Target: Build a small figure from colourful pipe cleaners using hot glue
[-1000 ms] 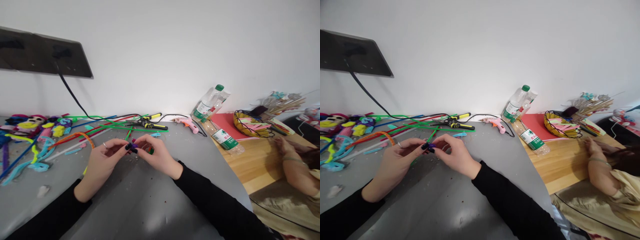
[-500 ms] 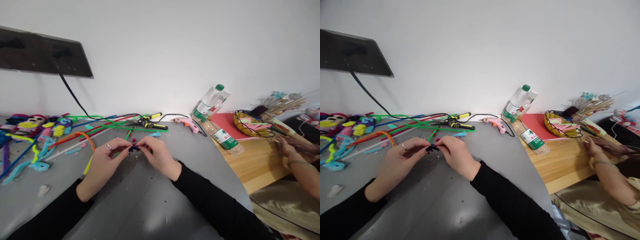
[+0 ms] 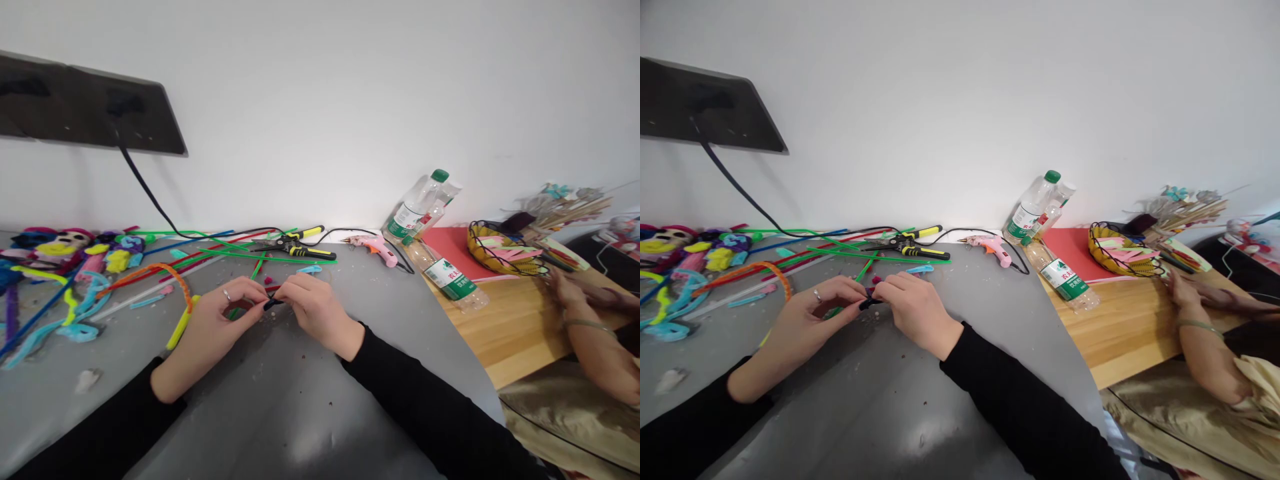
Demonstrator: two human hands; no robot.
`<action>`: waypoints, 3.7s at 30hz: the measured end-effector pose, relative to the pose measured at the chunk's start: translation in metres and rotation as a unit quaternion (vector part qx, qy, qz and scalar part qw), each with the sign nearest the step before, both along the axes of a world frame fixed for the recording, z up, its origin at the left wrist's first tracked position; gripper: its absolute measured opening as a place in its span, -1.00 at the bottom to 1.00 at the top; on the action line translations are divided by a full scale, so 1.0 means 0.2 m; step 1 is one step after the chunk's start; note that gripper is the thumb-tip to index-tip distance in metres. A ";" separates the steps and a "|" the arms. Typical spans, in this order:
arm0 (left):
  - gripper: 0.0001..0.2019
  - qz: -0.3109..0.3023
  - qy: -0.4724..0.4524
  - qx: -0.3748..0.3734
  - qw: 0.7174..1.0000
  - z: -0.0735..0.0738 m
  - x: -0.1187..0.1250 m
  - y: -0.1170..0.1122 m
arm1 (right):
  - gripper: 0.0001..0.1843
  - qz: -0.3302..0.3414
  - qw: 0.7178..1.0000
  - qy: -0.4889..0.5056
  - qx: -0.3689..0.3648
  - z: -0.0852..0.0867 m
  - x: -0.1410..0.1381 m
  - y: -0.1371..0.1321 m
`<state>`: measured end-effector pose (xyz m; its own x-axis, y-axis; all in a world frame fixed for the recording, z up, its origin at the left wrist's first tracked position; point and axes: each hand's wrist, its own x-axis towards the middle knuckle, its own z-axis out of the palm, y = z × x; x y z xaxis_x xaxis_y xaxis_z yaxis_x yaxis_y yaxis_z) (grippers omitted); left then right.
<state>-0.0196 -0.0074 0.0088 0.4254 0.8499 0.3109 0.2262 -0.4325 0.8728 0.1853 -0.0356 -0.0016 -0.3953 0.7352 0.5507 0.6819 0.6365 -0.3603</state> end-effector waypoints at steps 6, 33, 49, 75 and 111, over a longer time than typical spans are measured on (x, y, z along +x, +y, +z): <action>-0.67 -0.013 -0.045 -0.120 0.992 -0.01 0.01 0.03 | -0.66 0.009 1.000 -0.005 0.000 0.00 0.01 0.00; -0.61 -0.038 -0.096 -0.271 0.957 -0.02 0.00 0.02 | -0.68 0.050 0.998 0.000 0.036 0.00 0.01 0.01; -0.55 0.021 -0.125 -0.289 0.949 -0.02 0.01 0.04 | -0.73 -0.005 0.999 0.035 -0.008 0.03 0.00 0.00; -0.53 0.036 -0.046 -0.198 0.978 -0.01 -0.01 0.03 | -0.75 0.024 0.999 0.035 -0.026 0.02 0.00 0.00; -0.73 0.011 0.191 0.160 0.968 -0.07 0.04 0.00 | -0.45 -0.469 0.869 0.103 -0.119 0.02 0.90 0.14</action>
